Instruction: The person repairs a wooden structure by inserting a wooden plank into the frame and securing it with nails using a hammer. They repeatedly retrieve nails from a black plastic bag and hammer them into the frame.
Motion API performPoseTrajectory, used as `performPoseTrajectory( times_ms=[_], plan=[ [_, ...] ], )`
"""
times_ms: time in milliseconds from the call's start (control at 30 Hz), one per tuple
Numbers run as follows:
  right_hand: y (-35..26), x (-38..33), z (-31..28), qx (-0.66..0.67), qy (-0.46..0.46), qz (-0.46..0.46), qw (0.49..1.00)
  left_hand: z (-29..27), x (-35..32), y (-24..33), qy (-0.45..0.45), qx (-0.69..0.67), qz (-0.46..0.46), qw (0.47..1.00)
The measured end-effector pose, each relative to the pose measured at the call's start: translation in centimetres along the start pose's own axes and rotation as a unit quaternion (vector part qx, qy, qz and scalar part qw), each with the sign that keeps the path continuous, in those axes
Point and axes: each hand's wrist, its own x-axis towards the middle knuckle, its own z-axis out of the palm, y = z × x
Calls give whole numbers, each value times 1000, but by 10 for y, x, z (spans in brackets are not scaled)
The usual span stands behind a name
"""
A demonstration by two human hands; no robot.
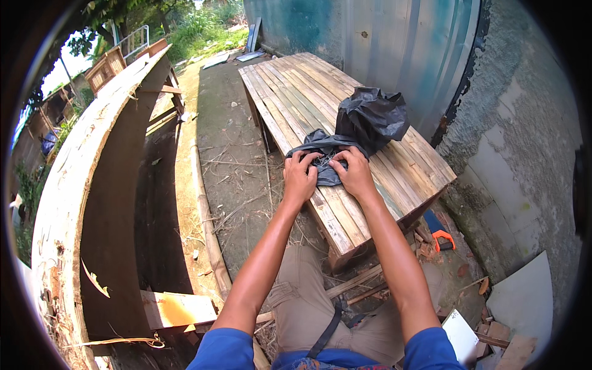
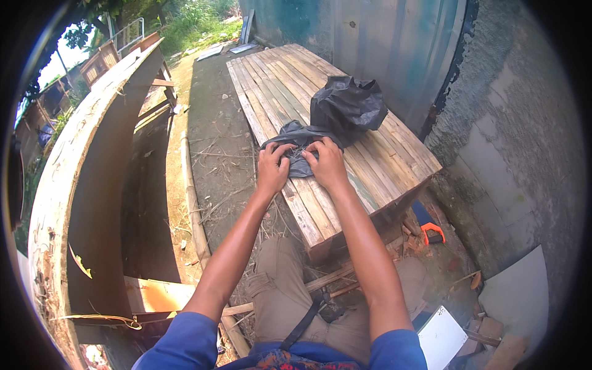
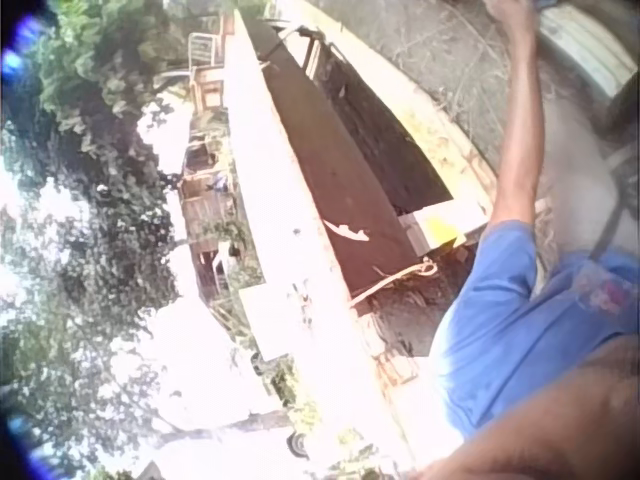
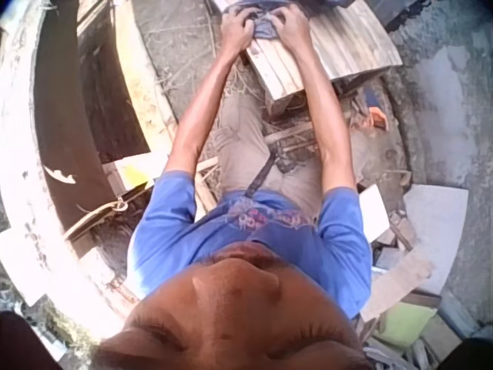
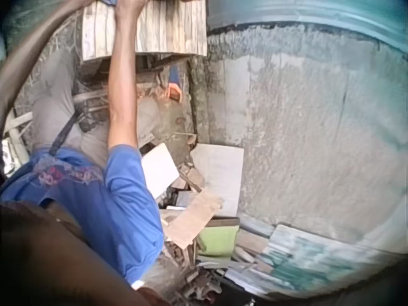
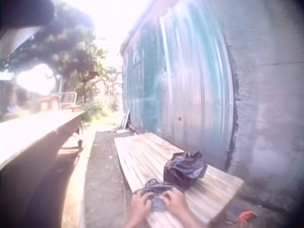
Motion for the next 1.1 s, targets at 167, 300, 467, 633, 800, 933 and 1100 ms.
performPoseTrajectory(
  times_ms=[167, 300, 467, 633, 800, 933, 1100],
  plan=[
    [4, -1, -1, 21, 35, -4, 999, 3, -1, 4, 4, -1, 6, 1000],
    [-5, 0, -2, 125, 141, 44, 981, 0, -1, 0, 5, 8, 6, 1000],
    [3, -3, 1, 157, 159, 42, 974, 1, -2, -1, 13, 2, 14, 1000],
    [-4, -1, -12, 207, 141, 80, 965, -4, 5, 8, -5, -7, 8, 1000],
    [-63, -44, -48, 310, 163, 105, 931, -18, -19, 41, 128, 15, 41, 991],
    [-83, -71, -80, 359, 132, 159, 910, -24, -38, 60, 165, -144, 36, 975],
    [-88, -93, -114, 358, 127, 185, 906, -49, -37, 37, 194, -158, 42, 967]
  ],
)
